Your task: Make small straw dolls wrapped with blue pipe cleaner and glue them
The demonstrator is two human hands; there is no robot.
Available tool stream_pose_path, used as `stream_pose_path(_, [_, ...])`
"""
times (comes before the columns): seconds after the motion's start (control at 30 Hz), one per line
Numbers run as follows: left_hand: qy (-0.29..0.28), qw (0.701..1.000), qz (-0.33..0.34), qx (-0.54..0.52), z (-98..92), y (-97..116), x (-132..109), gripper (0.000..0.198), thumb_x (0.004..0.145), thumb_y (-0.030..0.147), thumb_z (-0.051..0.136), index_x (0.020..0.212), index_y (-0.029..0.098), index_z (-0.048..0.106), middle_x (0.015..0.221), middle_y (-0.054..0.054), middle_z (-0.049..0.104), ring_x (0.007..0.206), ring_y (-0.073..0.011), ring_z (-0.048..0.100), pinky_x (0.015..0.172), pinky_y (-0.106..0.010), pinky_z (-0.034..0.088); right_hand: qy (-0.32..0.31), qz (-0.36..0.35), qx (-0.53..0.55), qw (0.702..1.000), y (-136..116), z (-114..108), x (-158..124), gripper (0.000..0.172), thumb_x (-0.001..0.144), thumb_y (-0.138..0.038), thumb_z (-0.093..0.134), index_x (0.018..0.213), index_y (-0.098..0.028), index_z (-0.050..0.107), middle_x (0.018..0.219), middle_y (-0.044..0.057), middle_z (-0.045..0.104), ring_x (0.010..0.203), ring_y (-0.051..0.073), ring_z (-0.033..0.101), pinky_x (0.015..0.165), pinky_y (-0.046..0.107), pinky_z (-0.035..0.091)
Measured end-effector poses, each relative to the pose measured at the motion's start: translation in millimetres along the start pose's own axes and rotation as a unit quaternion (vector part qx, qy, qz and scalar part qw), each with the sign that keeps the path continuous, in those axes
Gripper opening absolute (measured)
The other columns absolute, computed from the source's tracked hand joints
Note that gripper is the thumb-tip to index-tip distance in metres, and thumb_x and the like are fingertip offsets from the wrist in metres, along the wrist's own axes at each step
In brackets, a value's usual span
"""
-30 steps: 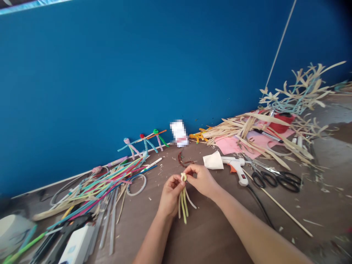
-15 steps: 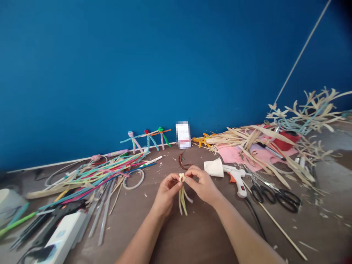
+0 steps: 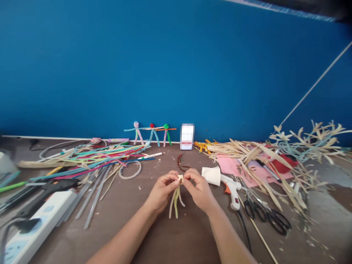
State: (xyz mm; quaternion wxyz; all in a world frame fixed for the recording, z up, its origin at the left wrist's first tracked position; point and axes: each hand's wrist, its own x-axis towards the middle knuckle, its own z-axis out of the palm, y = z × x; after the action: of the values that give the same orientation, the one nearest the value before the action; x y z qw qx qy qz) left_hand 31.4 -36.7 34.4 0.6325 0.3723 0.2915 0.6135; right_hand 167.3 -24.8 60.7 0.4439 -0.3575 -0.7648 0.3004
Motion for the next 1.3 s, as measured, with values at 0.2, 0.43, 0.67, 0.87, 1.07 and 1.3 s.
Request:
stream_pose_path(0.2, [-0.001,1.000,-0.005,0.020,0.4,0.9,1.0,0.011,0.063,0.023,0.067,0.064,0.014,0.060,0.074,-0.002,0.057,0.068,-0.0112,0.051,0.064,-0.021,0.038,0.063,-0.001,-0.038,0.997,1.4,6.4,-3.5,0.003,0.076,-0.018,0.048,0.075,-0.018,0.050,0.073,0.002,0.051,0.072,0.015,0.048,0.069,0.028,0.039])
stream_pose_path(0.43, [-0.008,0.995,-0.005,0.097,2.2,3.1,0.4,0.014,0.060,0.021,0.067,0.071,0.014,0.063,0.071,-0.004,0.060,0.064,-0.0124,0.052,0.060,-0.021,0.040,0.100,-0.042,-0.147,0.983,2.8,6.2,-4.1,0.017,0.073,-0.013,0.047,0.087,-0.020,0.054,0.083,0.005,0.057,0.082,0.019,0.050,0.075,0.034,0.038])
stream_pose_path(0.67, [0.004,0.991,0.012,0.134,2.3,-2.1,1.2,0.016,0.060,0.019,0.065,0.072,0.016,0.055,0.065,0.000,0.055,0.054,-0.0086,0.047,0.046,-0.017,0.038,0.072,-0.043,-0.224,0.971,4.9,2.4,-2.8,0.015,0.074,-0.011,0.046,0.083,-0.020,0.055,0.081,0.005,0.059,0.079,0.019,0.050,0.073,0.033,0.036])
stream_pose_path(0.87, [-0.014,0.990,0.012,0.141,0.3,-5.9,1.7,0.026,0.058,0.014,0.067,0.081,0.016,0.054,0.075,-0.002,0.058,0.064,-0.0106,0.053,0.061,-0.022,0.041,0.065,-0.068,-0.261,0.961,3.6,0.8,-3.0,0.016,0.079,-0.015,0.045,0.086,-0.020,0.058,0.082,0.005,0.058,0.080,0.019,0.048,0.074,0.035,0.035])
stream_pose_path(1.07, [-0.004,0.994,-0.003,0.108,1.1,-6.2,1.7,0.024,0.059,0.015,0.067,0.080,0.015,0.055,0.072,-0.002,0.058,0.064,-0.0104,0.053,0.059,-0.021,0.040,0.075,-0.085,-0.285,0.952,5.4,0.2,-3.7,0.019,0.080,-0.016,0.046,0.088,-0.021,0.062,0.080,0.005,0.058,0.078,0.019,0.047,0.071,0.034,0.036])
stream_pose_path(1.3, [-0.009,0.993,-0.008,0.119,0.7,-5.0,1.9,0.026,0.060,0.017,0.067,0.082,0.014,0.053,0.072,-0.001,0.057,0.064,-0.0101,0.052,0.057,-0.021,0.040,0.122,-0.094,-0.253,0.955,10.0,5.6,-5.1,0.016,0.078,-0.015,0.049,0.083,-0.020,0.063,0.077,0.004,0.057,0.077,0.017,0.047,0.069,0.033,0.036])
